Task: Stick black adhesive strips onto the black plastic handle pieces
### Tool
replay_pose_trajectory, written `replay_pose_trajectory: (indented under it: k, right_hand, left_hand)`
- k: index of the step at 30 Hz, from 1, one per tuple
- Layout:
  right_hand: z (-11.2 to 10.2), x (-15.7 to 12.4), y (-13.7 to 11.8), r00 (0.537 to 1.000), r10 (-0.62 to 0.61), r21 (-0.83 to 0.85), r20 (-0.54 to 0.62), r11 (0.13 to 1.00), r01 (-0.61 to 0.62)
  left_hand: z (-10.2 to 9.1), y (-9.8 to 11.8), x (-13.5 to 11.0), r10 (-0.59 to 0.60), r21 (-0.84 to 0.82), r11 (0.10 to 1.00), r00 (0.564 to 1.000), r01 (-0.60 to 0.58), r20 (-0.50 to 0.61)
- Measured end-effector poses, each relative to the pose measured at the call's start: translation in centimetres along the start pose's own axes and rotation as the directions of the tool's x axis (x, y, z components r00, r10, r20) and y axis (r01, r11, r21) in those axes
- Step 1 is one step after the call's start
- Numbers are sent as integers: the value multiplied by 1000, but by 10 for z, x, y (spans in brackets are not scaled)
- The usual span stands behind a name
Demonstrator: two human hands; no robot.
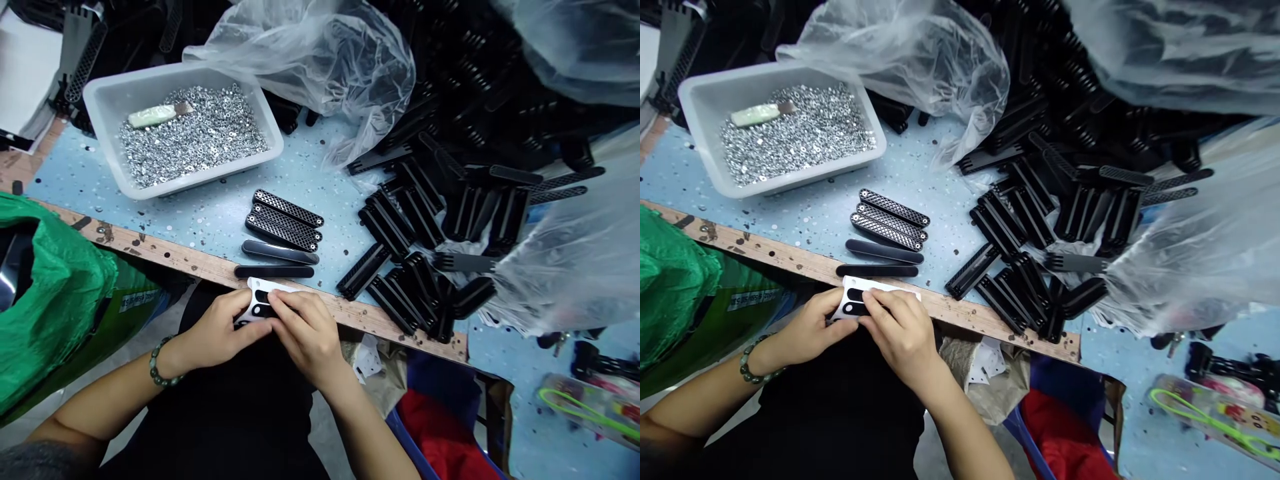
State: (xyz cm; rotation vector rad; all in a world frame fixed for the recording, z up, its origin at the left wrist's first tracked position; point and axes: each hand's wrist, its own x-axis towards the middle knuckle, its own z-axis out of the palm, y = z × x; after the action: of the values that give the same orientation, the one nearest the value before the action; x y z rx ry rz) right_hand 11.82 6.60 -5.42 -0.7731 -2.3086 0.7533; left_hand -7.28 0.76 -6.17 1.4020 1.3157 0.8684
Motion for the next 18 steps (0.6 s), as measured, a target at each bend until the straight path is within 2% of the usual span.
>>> replay_pose_trajectory:
  k: [3,6,8,9,11,13,14,15,16,17,18]
  right_hand:
    - [0,1,-1,999,33,54,27,998,-35]
    - [2,2,-4,999,44,47,-1,998,-44]
    - [3,1,-4,999,46,51,-10,998,-46]
    - [3,0,-3,997,73,83,-18,994,-71]
    - [0,-3,3,974,220,213,-60,956,-203]
    - [-7,-5,13,899,420,393,-128,853,-343]
    - [-13,-5,18,855,493,466,-163,802,-374]
    - [-19,-2,23,823,531,507,-200,775,-377]
    - [-25,2,28,816,529,506,-232,782,-363]
    - [-30,9,32,832,492,465,-256,817,-340]
    - [-33,18,35,860,435,392,-266,864,-316]
  left_hand:
    - [3,-3,-1,-39,68,997,999,39,-9]
    - [4,-4,-1,78,134,988,996,-82,31]
    - [5,-5,-2,108,154,981,993,-114,45]
    - [6,-5,-2,96,158,982,994,-103,51]
    - [8,-8,-4,25,154,988,998,-33,53]
    - [8,-10,-7,-71,166,984,996,61,58]
    - [8,-10,-9,-117,186,978,989,99,92]
    - [6,-10,-11,-154,216,969,977,120,146]
    - [2,-8,-12,-177,252,960,963,124,201]
    - [-4,-6,-13,-184,281,953,955,116,233]
    - [-10,-4,-12,-172,295,950,960,102,221]
